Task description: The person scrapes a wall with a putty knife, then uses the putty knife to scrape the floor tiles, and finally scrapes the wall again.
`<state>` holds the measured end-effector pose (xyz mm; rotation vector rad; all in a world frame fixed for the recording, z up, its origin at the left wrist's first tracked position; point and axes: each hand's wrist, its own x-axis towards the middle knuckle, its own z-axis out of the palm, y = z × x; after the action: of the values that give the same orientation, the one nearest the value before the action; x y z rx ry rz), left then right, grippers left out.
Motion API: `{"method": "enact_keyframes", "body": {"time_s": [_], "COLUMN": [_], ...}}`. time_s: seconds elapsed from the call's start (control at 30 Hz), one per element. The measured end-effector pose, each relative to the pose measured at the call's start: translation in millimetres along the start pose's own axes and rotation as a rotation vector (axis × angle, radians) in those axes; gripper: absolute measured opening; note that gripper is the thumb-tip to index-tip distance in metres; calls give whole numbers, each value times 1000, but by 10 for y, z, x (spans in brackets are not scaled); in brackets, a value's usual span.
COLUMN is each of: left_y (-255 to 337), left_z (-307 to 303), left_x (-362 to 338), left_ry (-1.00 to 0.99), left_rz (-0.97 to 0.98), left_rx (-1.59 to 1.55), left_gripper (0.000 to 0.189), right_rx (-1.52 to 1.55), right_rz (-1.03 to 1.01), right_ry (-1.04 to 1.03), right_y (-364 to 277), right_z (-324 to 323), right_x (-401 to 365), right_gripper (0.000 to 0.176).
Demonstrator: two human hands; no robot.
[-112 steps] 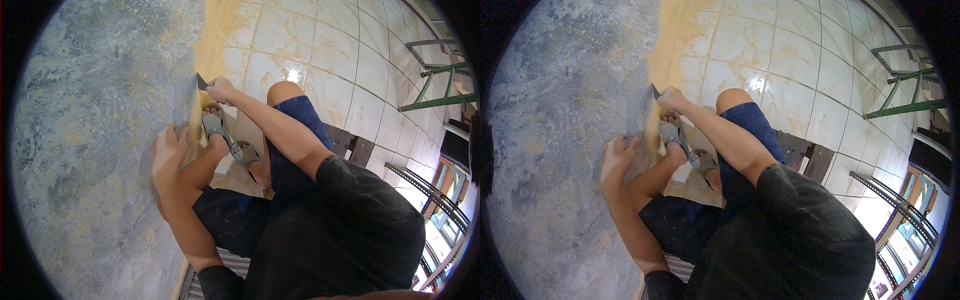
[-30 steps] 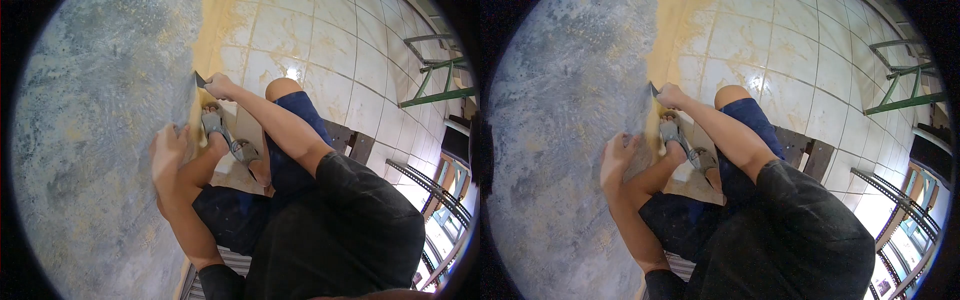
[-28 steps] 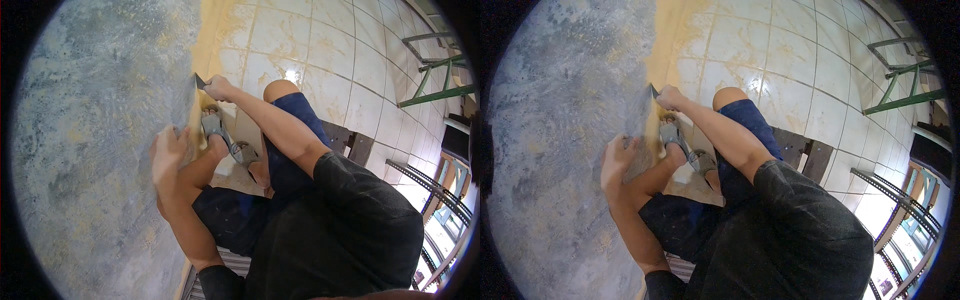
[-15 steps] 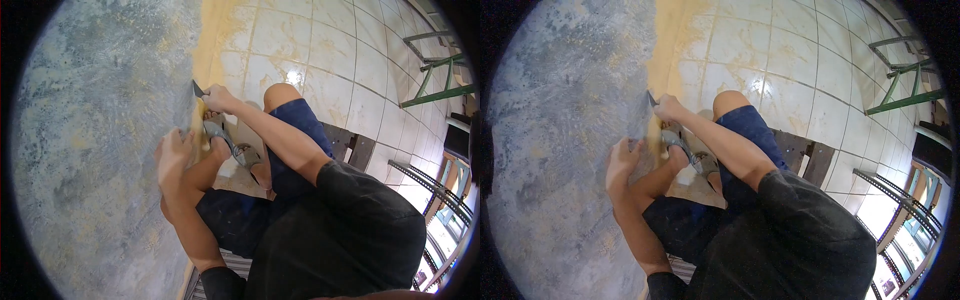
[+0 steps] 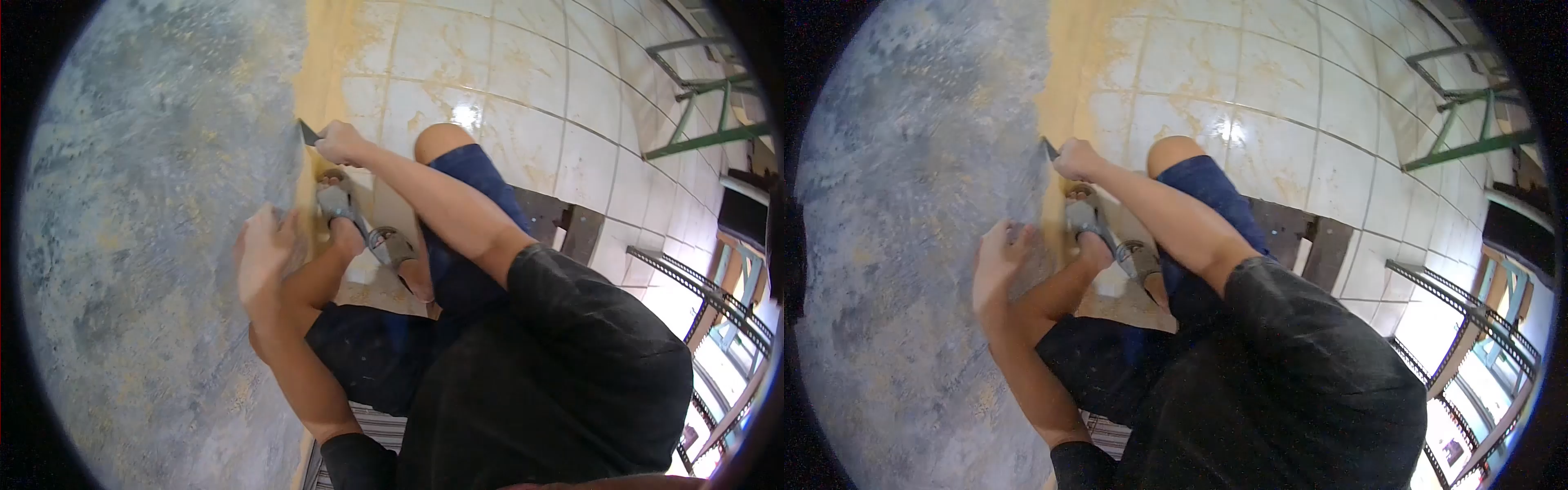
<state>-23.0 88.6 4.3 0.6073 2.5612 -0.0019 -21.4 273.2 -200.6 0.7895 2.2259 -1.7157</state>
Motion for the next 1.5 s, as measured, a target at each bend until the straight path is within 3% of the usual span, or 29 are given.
{"method": "enact_keyframes", "body": {"time_s": [0.1,0.3,0.43,0.5,0.57,0.6,0.67,0.97,1.07,1.13,1.2,1.27,1.37,1.5], "left_y": [-84,29,-603,-757,-803,-813,-841,-876,-582,-445,-346,-298,-260,-243], "left_z": [60,-107,122,176,180,179,182,181,46,48,72,72,72,69], "left_x": [69,-34,-16,38,47,47,50,33,28,-6,-15,-20,-11,-28], "left_ry": [24,-31,-48,-60,-59,-62,-67,-58,-26,3,22,-42,-27,-41], "left_rz": [98,-40,60,143,143,141,134,63,6,-18,-31,-32,-24,-61], "left_rx": [-17,4,-46,-110,-112,-112,-118,-167,-133,-107,-84,-24,21,30], "left_gripper": [47,44,39,38,38,38,37,36,40,41,43,48,50,52], "right_rx": [-2,257,469,567,611,614,738,652,604,472,383,352,270,316], "right_rz": [-78,-26,9,-88,-83,-77,-267,-147,-146,-90,-127,0,77,58], "right_ry": [245,502,584,831,690,692,840,688,617,700,637,448,334,328], "right_y": [135,-586,-1218,-1578,-1855,-1910,-1950,-1383,-1203,-960,-682,-529,-348,-143], "right_z": [387,661,715,1033,1082,1103,1106,962,620,648,451,209,130,249], "right_x": [51,-770,-1163,-1249,-1600,-1693,-1809,-1363,-1296,-1005,-873,-853,-712,-381], "right_gripper": [29,36,31,32,33,33,33,33,33,35,35,36,37,41]}}
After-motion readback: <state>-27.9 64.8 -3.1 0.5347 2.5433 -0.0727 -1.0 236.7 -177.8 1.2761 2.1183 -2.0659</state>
